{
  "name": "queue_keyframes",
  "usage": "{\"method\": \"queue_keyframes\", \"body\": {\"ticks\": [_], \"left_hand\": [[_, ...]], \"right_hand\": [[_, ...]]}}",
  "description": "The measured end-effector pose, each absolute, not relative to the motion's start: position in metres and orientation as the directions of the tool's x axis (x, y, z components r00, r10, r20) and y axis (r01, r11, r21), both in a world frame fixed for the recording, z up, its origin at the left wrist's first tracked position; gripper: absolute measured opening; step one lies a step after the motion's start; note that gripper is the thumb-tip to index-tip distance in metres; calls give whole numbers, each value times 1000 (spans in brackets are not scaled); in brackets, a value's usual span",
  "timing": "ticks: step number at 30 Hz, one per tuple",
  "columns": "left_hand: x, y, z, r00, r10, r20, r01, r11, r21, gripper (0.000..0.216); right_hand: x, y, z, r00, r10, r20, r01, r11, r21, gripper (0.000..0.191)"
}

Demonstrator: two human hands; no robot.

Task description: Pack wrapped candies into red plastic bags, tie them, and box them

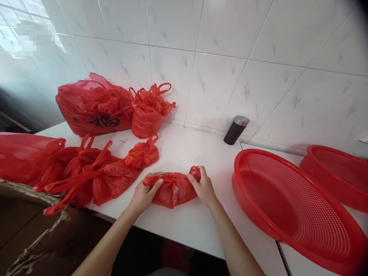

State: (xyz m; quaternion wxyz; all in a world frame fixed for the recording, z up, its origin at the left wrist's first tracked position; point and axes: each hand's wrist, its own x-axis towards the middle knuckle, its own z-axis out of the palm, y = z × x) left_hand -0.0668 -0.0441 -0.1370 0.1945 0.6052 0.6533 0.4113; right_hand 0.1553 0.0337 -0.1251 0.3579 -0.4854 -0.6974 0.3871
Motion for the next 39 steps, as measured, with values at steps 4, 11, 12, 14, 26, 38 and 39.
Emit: {"method": "queue_keyframes", "body": {"ticks": [4,11,12,14,26,38,39], "left_hand": [[-61,-46,-135,-100,971,219,708,-85,702,41],[-72,-41,-130,1,982,188,776,-119,619,15],[-73,-41,-131,-11,984,180,784,-103,612,16],[-72,-40,-134,-50,986,156,805,-52,591,18],[-63,-16,-147,-177,977,117,917,121,380,28],[-51,-32,-122,-46,995,86,667,-34,744,41],[-49,-33,-119,-41,996,79,620,-37,784,46]], "right_hand": [[166,27,-124,-440,898,4,372,186,-909,48],[172,38,-119,-424,902,76,401,262,-878,5],[172,41,-120,-406,909,89,399,265,-878,4],[171,45,-126,-374,922,97,419,261,-870,5],[158,50,-157,-243,964,106,608,236,-758,5],[172,53,-137,-257,966,31,157,73,-985,43],[171,54,-134,-227,974,14,51,26,-998,43]]}}
